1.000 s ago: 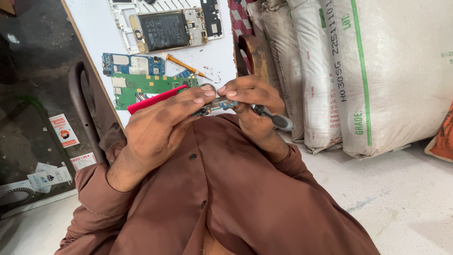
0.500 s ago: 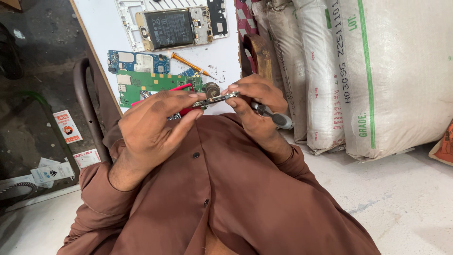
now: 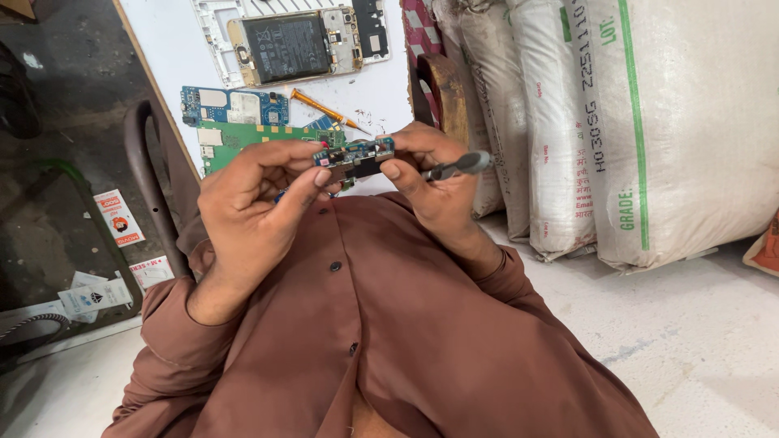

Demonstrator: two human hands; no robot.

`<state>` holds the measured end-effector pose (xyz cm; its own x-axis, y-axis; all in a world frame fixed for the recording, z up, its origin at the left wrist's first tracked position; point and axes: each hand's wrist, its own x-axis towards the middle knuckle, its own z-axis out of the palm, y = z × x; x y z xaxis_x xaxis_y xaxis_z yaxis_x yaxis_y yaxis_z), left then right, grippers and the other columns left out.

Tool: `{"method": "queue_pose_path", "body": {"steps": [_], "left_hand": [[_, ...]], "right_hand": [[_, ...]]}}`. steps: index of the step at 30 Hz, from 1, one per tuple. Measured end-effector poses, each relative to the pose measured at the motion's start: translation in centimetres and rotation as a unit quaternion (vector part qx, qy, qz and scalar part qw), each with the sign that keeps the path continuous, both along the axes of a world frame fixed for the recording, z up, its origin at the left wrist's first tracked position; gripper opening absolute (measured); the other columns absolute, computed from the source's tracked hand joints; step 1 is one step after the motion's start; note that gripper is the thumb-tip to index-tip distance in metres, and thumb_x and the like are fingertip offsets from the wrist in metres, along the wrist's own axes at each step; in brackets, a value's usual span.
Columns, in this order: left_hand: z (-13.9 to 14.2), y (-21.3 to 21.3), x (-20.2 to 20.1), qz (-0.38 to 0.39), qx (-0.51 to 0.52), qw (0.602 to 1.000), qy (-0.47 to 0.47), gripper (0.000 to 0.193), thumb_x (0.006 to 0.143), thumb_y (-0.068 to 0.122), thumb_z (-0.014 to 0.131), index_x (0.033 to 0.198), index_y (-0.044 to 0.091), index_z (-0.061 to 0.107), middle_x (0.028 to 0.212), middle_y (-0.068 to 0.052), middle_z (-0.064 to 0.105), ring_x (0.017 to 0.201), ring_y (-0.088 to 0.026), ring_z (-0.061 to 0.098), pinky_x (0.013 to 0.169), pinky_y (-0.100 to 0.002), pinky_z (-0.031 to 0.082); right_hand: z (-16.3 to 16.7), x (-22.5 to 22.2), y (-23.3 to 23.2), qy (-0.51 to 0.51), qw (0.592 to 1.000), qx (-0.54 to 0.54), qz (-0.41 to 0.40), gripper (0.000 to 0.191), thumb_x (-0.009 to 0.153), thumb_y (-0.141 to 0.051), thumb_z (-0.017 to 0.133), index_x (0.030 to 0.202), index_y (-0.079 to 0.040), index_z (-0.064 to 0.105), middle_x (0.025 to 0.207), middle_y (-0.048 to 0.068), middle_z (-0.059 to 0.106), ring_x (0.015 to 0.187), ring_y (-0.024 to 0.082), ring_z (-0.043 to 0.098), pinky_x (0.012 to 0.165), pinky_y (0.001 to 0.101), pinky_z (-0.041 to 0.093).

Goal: The person repairs a disassembled mobile phone at a workbench. They use a pry tool and screwdriver to work on the phone's internal board, lift and reposition the phone chassis, and hold the small circuit board in hand while prying at its components with the screwdriver.

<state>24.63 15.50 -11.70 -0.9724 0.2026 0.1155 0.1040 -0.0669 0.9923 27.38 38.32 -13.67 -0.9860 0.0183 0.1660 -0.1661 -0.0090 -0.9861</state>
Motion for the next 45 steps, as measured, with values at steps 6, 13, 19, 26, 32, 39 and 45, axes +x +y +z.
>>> {"method": "queue_pose_path", "body": {"steps": [6,13,19,26,32,39,45], "left_hand": [[-0.7,0.5,-0.1,-0.013,0.027,0.999,-0.039,0.020,0.102,-0.004,0.072,0.121,-0.007,0.065,0.104,-0.011,0.075,0.090,-0.012,0.076,0.078,-0.025,0.063],[0.4,0.5,-0.3,0.002,-0.133,0.986,0.104,0.022,0.095,0.001,0.084,0.112,-0.003,0.072,0.103,-0.012,0.076,0.089,-0.017,0.075,0.078,-0.029,0.057],[2.0,0.3,-0.3,-0.013,-0.175,0.961,0.215,0.024,0.094,0.002,0.085,0.111,-0.001,0.069,0.105,-0.013,0.074,0.097,-0.026,0.076,0.083,-0.033,0.059],[3.0,-0.3,-0.1,-0.027,-0.208,0.943,0.260,0.022,0.093,0.002,0.085,0.107,0.000,0.068,0.103,-0.010,0.074,0.096,-0.025,0.075,0.082,-0.036,0.058],[3.2,-0.4,-0.2,-0.041,-0.205,0.941,0.267,0.022,0.093,0.003,0.085,0.107,0.001,0.068,0.104,-0.008,0.075,0.094,-0.023,0.074,0.082,-0.035,0.058],[3.1,-0.7,0.0,-0.054,-0.230,0.935,0.264,0.021,0.091,0.004,0.084,0.107,0.000,0.070,0.102,-0.008,0.076,0.086,-0.022,0.073,0.075,-0.034,0.056],[1.8,-0.4,0.2,-0.042,-0.208,0.947,0.242,0.022,0.095,0.005,0.083,0.112,0.001,0.071,0.110,-0.010,0.076,0.101,-0.024,0.076,0.088,-0.034,0.060]], "right_hand": [[-0.2,0.1,0.4,-0.019,1.000,-0.009,0.004,0.018,0.104,-0.008,0.074,0.118,0.003,0.068,0.106,0.009,0.071,0.087,0.009,0.064,0.072,0.0220,0.050],[1.1,-0.4,0.5,0.054,0.990,0.131,0.006,0.013,0.102,-0.005,0.075,0.113,0.001,0.071,0.108,0.013,0.074,0.086,0.016,0.070,0.072,0.0242,0.055],[1.9,-1.1,0.8,0.124,0.976,0.175,0.025,0.016,0.103,-0.007,0.073,0.118,-0.001,0.069,0.106,0.013,0.075,0.094,0.021,0.074,0.075,0.0281,0.059],[1.6,-1.0,0.6,0.157,0.973,0.168,0.037,0.016,0.105,-0.014,0.069,0.118,-0.004,0.069,0.107,0.014,0.075,0.095,0.021,0.075,0.077,0.0282,0.061],[1.2,-0.7,0.7,0.202,0.961,0.186,0.022,0.014,0.106,-0.014,0.067,0.116,-0.004,0.068,0.105,0.014,0.074,0.094,0.023,0.076,0.074,0.0298,0.063],[0.7,-0.8,0.6,0.248,0.948,0.201,0.010,0.008,0.102,-0.002,0.071,0.109,-0.002,0.069,0.100,0.014,0.073,0.084,0.021,0.075,0.067,0.0303,0.058],[0.7,-0.2,0.8,0.239,0.942,0.237,0.000,0.017,0.098,-0.007,0.075,0.112,-0.001,0.069,0.099,0.012,0.072,0.085,0.023,0.074,0.069,0.0303,0.059]]}}
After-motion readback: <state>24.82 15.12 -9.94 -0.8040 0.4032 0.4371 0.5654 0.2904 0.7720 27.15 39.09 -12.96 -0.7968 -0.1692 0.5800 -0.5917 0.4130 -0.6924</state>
